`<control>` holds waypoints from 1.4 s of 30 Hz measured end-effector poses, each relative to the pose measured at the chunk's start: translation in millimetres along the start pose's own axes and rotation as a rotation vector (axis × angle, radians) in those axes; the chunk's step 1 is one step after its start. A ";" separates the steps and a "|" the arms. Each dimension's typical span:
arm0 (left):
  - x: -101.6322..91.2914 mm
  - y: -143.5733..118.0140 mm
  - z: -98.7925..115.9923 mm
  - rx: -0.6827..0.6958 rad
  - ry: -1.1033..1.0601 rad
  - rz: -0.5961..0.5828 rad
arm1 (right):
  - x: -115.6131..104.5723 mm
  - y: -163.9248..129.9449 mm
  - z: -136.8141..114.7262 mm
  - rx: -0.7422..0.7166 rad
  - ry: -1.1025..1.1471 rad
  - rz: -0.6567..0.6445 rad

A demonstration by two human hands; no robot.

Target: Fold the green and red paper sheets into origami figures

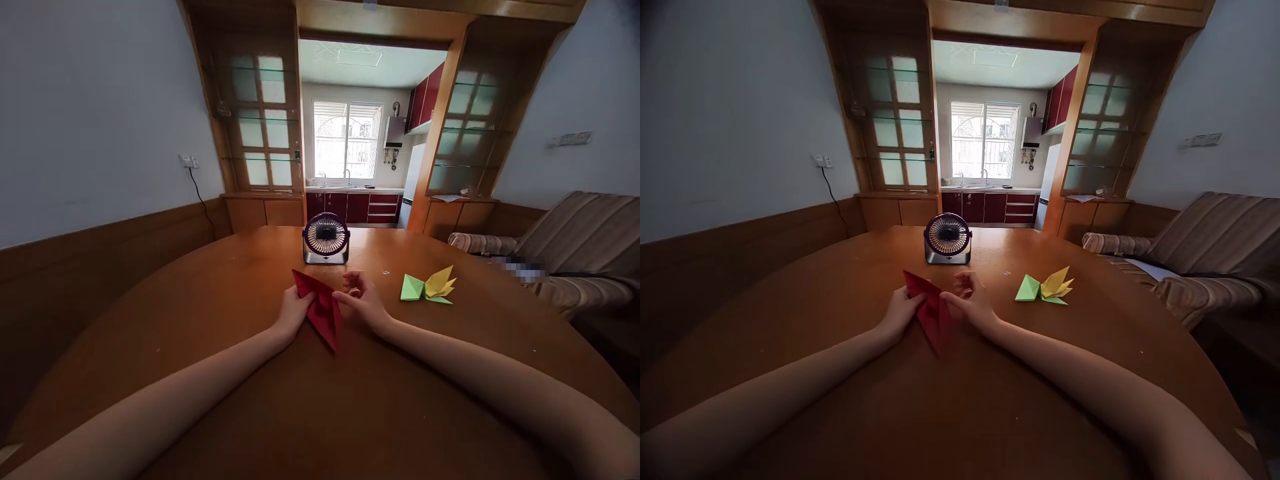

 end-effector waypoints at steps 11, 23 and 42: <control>-9.4 6.6 47.2 0.400 0.299 -0.310 | 1.5 -5.5 9.4 0.239 0.338 -0.185; -13.2 0.9 73.8 0.395 0.600 -0.475 | 6.4 -9.9 6.7 0.341 0.358 -0.455; -22.4 1.1 86.1 0.414 1.364 0.191 | 5.4 -22.6 -27.8 0.279 0.102 -0.450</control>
Point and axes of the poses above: each hand's wrist, its own y-axis towards the middle knuckle, its own x-axis out of the palm, z = x × y, the point moved 1 cm from there along y, towards the middle knuckle, and after that the axes turned 4 degrees about -x, right-handed, at the moved point
